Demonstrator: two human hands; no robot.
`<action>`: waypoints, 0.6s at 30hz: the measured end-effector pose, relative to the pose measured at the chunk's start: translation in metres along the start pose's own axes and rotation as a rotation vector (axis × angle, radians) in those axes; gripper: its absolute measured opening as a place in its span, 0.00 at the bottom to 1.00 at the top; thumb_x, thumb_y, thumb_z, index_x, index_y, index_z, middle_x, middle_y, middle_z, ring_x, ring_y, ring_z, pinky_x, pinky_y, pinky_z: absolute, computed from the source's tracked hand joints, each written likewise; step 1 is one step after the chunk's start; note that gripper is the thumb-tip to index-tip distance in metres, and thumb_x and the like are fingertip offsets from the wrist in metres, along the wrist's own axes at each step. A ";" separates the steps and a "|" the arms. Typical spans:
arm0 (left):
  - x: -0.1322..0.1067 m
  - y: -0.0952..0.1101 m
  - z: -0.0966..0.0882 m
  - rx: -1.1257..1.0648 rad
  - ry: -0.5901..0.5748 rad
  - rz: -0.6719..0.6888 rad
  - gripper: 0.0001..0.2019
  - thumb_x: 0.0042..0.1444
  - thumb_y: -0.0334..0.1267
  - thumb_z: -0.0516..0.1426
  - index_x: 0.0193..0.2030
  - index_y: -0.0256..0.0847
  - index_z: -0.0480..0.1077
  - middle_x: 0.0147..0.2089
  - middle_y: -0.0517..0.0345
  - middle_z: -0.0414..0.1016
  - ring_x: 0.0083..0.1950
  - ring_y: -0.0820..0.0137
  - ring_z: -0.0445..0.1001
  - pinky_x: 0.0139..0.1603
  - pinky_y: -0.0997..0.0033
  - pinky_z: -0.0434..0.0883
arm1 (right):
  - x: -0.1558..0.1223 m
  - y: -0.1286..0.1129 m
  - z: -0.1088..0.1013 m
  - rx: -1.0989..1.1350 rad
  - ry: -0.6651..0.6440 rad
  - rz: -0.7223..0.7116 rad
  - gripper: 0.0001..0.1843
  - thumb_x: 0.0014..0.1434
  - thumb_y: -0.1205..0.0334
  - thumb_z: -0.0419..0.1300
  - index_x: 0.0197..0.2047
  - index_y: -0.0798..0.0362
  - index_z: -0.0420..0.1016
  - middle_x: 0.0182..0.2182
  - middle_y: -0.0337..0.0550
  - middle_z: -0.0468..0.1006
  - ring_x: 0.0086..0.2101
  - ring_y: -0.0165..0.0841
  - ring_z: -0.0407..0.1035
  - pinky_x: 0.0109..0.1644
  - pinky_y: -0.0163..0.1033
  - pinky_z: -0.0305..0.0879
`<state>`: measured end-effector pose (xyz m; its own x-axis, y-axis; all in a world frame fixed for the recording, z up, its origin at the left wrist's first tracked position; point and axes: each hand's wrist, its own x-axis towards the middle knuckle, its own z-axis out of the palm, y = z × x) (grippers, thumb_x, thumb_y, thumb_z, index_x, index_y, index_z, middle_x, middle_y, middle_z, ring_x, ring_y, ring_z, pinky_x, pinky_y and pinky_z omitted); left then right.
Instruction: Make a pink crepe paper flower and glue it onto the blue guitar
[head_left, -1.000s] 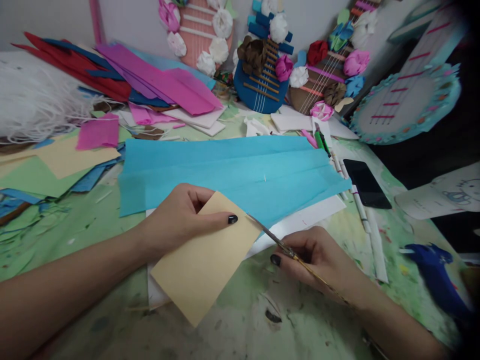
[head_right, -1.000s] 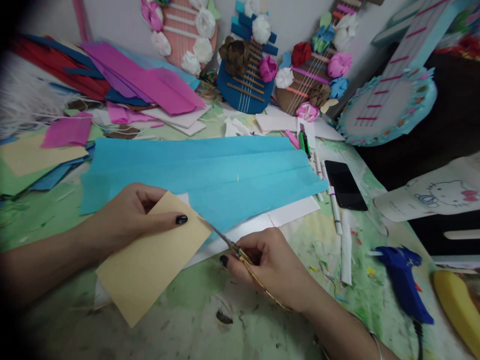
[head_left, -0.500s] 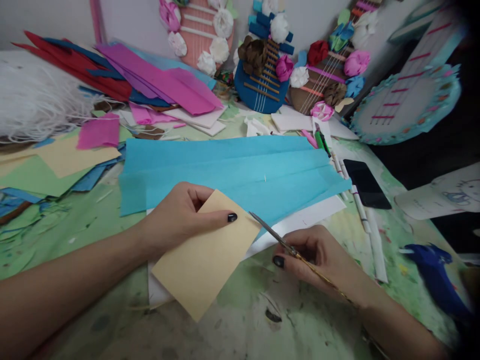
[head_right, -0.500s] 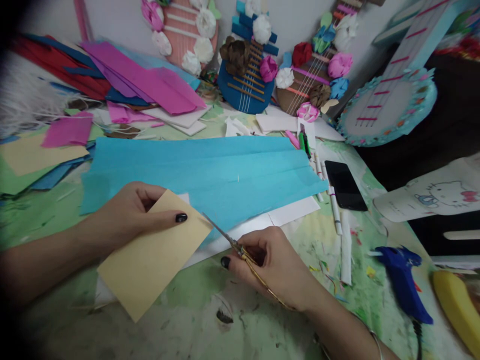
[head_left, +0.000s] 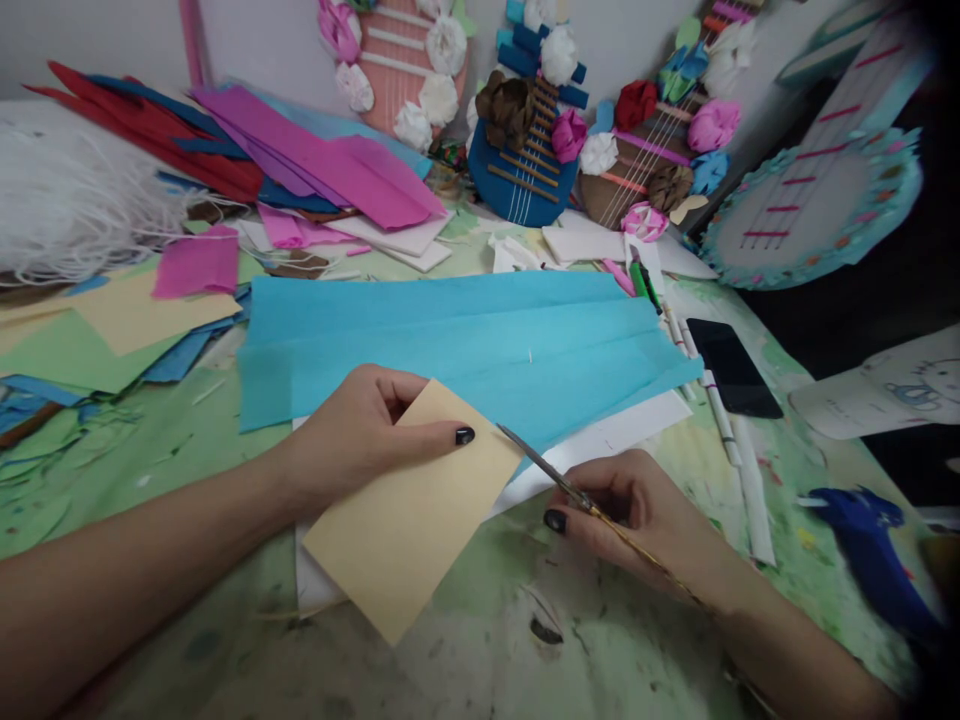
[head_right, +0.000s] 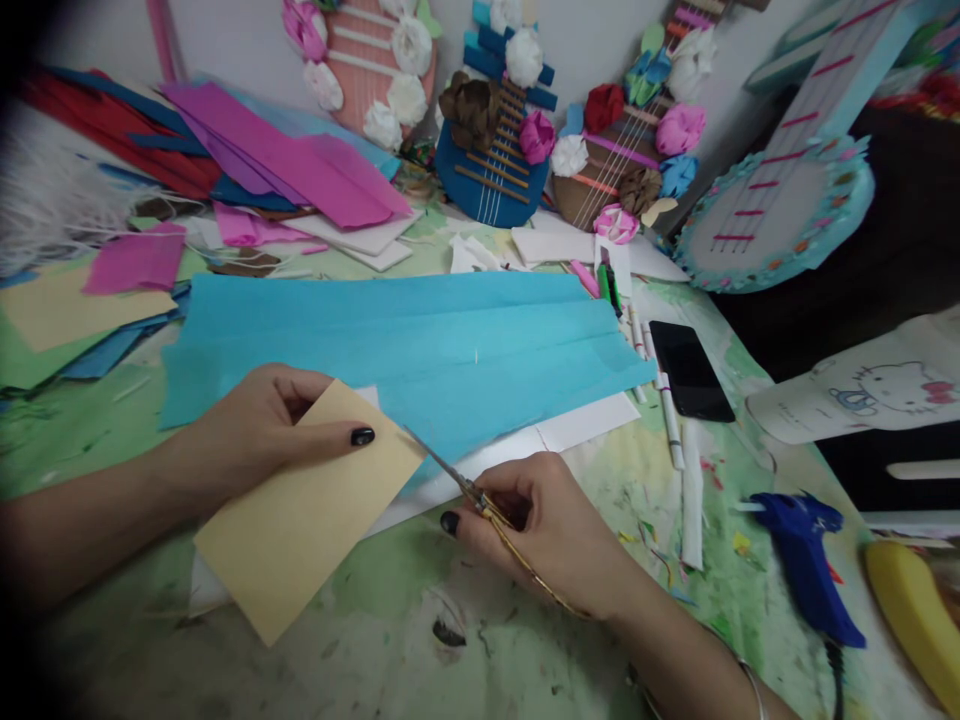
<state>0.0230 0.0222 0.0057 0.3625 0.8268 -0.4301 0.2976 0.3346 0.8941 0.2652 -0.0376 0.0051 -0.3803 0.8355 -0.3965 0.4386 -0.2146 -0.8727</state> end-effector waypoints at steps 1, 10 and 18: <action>0.000 0.000 0.000 0.005 0.002 0.002 0.12 0.45 0.48 0.63 0.25 0.41 0.74 0.22 0.60 0.77 0.21 0.69 0.75 0.16 0.80 0.67 | 0.000 0.000 0.000 0.003 -0.006 0.000 0.15 0.55 0.55 0.59 0.23 0.55 0.63 0.19 0.30 0.49 0.21 0.22 0.41 0.22 0.33 0.37; 0.001 0.000 0.000 0.020 0.003 0.017 0.12 0.46 0.48 0.64 0.26 0.41 0.75 0.22 0.60 0.77 0.20 0.70 0.75 0.15 0.81 0.67 | 0.001 0.003 0.000 0.011 -0.030 -0.007 0.13 0.57 0.56 0.58 0.25 0.56 0.68 0.20 0.31 0.50 0.23 0.24 0.43 0.24 0.34 0.38; 0.002 -0.001 0.000 0.024 -0.011 0.011 0.12 0.46 0.48 0.63 0.26 0.41 0.75 0.22 0.59 0.77 0.21 0.69 0.75 0.16 0.80 0.68 | 0.002 0.000 0.000 -0.068 -0.003 -0.022 0.17 0.56 0.54 0.58 0.21 0.55 0.63 0.19 0.31 0.49 0.21 0.22 0.41 0.22 0.33 0.36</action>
<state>0.0231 0.0232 0.0040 0.3753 0.8253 -0.4219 0.3150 0.3145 0.8955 0.2644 -0.0359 0.0042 -0.3929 0.8381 -0.3784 0.4840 -0.1614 -0.8600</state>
